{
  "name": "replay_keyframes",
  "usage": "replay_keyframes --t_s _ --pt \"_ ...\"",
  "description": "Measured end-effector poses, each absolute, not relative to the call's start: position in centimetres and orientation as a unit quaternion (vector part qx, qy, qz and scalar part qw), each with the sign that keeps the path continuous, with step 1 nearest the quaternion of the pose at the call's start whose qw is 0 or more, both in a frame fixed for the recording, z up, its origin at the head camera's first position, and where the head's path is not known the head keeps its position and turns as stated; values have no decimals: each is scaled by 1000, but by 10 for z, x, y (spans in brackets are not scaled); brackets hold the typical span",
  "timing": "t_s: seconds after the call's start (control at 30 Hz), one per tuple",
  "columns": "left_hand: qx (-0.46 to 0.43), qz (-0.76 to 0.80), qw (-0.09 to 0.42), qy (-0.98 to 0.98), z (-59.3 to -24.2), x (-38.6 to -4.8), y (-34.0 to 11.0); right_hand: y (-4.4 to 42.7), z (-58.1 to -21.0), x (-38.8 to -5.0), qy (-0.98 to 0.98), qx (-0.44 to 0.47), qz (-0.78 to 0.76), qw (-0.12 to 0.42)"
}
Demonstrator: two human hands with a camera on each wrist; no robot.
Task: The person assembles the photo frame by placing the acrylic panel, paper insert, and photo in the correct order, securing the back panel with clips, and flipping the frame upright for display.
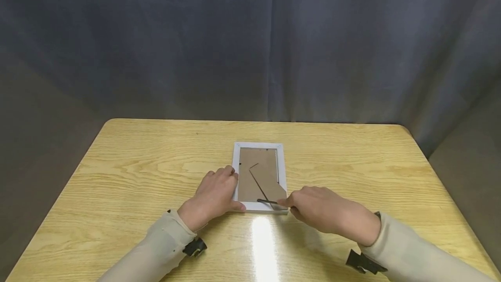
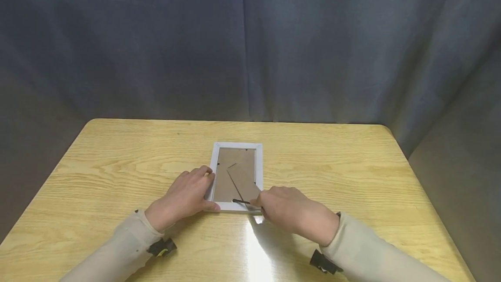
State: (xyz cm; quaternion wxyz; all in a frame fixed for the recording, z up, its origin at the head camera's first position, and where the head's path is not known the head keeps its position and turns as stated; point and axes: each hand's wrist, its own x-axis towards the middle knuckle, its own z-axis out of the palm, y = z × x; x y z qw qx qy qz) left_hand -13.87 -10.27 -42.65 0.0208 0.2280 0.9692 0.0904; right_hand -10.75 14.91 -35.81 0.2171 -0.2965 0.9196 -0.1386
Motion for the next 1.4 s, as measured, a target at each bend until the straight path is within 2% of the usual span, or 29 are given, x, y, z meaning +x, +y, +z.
replay_keyframes --t_s 1.07,1.4 --pt "233 82 10 969 -426 -139 -102 157 -363 -105 927 -306 -131 173" --pt "229 77 27 970 -424 -136 -104 158 -362 -104 930 -307 -130 157"
